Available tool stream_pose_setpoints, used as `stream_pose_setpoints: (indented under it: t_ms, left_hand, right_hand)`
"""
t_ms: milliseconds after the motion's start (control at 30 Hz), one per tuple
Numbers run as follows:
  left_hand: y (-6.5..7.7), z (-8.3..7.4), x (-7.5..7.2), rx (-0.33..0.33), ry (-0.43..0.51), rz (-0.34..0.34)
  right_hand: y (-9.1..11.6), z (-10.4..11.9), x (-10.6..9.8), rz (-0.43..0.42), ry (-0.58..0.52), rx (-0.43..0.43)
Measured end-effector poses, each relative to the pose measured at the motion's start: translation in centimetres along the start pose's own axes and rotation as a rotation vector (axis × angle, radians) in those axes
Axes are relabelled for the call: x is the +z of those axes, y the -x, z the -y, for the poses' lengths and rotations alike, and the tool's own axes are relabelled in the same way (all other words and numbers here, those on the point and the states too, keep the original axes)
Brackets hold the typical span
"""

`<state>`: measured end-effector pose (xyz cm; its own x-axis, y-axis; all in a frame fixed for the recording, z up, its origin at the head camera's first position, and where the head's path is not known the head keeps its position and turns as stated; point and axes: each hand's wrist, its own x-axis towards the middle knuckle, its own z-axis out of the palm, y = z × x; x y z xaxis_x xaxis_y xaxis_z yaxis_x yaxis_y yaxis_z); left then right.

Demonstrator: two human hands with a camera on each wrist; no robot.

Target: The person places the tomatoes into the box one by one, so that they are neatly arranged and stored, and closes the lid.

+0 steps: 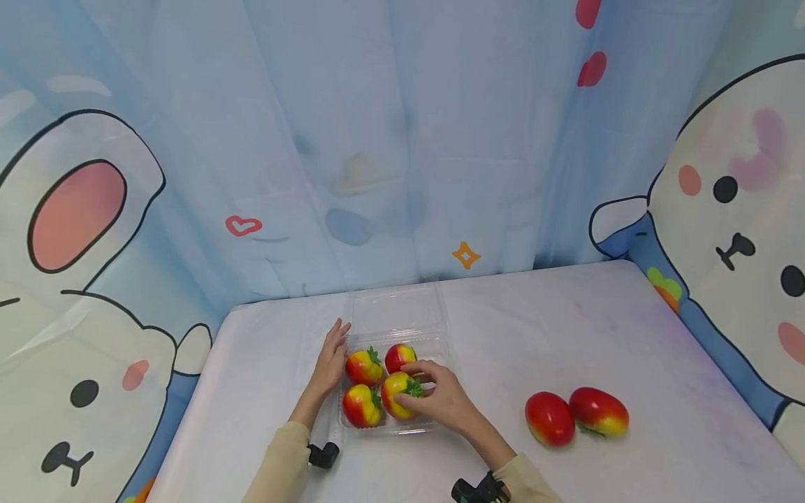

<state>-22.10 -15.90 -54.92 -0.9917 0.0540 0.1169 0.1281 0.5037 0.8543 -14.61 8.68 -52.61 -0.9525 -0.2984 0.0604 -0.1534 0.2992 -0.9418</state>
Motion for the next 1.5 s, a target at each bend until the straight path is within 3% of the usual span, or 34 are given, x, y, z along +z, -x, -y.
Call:
stream_pose_setpoints:
  t_ms: [233,833,1500]
  left_hand:
    - [0.0,0.3,0.0,0.003,0.001,-0.002]
    - [0.0,0.1,0.0,-0.01,0.0,-0.006]
    - [-0.2,0.2,0.2,-0.025,0.004,0.003]
  right_hand:
    - [-0.1,0.0,0.7,-0.079,0.049,0.033]
    - [-0.6,-0.1,1.7,-0.087,0.11,0.07]
    - [-0.6,-0.1,1.8,-0.081,0.089,0.091]
